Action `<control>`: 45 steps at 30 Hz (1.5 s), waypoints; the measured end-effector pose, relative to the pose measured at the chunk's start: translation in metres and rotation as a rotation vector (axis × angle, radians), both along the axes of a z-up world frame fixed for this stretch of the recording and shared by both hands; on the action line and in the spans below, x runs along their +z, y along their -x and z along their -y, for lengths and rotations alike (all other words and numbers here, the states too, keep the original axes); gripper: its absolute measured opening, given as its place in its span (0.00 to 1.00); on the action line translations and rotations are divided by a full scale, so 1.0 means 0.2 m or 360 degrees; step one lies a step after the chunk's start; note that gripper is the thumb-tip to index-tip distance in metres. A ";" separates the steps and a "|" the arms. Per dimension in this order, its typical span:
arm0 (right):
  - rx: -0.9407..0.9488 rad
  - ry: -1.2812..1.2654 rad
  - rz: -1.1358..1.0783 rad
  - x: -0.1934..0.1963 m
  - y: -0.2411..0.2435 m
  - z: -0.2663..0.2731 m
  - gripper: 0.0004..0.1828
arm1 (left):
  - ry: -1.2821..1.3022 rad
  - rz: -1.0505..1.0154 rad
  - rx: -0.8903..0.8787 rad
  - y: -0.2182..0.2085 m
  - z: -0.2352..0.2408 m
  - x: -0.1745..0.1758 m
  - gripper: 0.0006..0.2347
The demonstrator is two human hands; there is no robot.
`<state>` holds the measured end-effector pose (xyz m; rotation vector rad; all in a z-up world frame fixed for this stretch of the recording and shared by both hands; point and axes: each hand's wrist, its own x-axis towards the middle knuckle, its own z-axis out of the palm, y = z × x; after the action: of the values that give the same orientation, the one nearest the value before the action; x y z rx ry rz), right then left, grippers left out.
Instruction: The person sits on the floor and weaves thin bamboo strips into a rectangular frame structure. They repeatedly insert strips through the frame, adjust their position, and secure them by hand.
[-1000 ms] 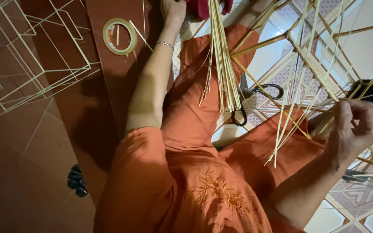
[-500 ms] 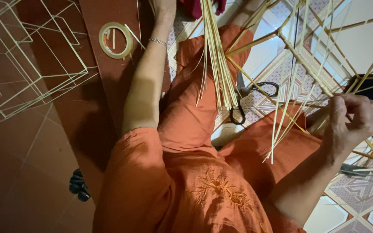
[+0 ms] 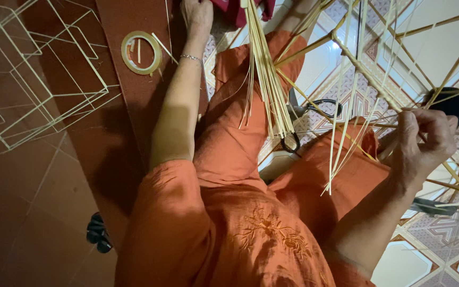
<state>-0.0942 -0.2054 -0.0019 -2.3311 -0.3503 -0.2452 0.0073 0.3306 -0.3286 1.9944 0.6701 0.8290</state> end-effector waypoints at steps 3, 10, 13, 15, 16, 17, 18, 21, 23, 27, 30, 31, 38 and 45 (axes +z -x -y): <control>0.0049 0.0016 0.0053 -0.01 -0.01 0.00 0.02 | -0.0050 -0.0022 -0.0021 0.00 -0.01 0.02 0.06; 0.0038 -0.0008 0.0082 -0.03 0.00 0.00 0.02 | -0.0143 0.0357 -0.0021 0.14 0.08 0.17 0.08; 0.0051 0.0012 0.0062 -0.05 0.00 0.03 0.03 | 0.0024 0.0274 0.0018 0.16 0.10 0.23 0.13; 0.0048 -0.0012 0.0039 -0.05 0.00 0.02 0.01 | 0.0625 0.0239 -0.0025 0.21 0.11 0.26 0.15; 0.0042 -0.0030 0.0034 -0.05 0.00 0.01 0.01 | 0.0922 0.0228 -0.0052 0.22 0.11 0.28 0.16; 0.0031 -0.0055 0.0026 -0.04 0.00 0.01 0.02 | 0.1030 0.0169 -0.0045 0.24 0.10 0.30 0.15; 0.0039 -0.0052 0.0040 -0.04 0.00 0.01 0.02 | 0.1141 0.0105 -0.0040 0.28 0.11 0.32 0.13; 0.0092 -0.0003 0.0114 -0.04 0.00 0.01 0.02 | 0.1278 0.0097 -0.0091 0.37 0.15 0.33 0.11; 0.0097 0.0038 0.0136 -0.05 -0.01 0.01 0.03 | 0.1218 0.0112 -0.0150 0.47 0.17 0.31 0.10; 0.0004 -0.0159 -0.0010 -0.07 -0.01 0.02 0.03 | 0.1203 0.0101 -0.0373 0.86 0.23 0.28 0.06; 0.0064 -0.0076 0.0075 -0.07 -0.01 0.02 0.03 | 0.1526 0.0030 -0.0352 1.15 0.26 0.29 0.07; 0.0073 -0.0043 0.0099 -0.07 -0.01 0.03 0.02 | 0.1582 -0.0039 -0.0338 1.23 0.27 0.30 0.07; 0.0040 -0.0192 0.0025 -0.09 -0.03 0.03 0.01 | 0.1810 -0.0050 -0.0491 1.36 0.22 0.41 0.07; 0.0058 -0.0140 0.0065 -0.14 -0.04 0.08 0.01 | 0.0856 -0.0425 -0.0394 0.90 0.15 0.38 0.21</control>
<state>-0.0866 -0.2209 -0.0296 -2.2335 -0.3940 -0.2851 -0.1733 0.3002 -0.2530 1.6550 0.6909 0.2000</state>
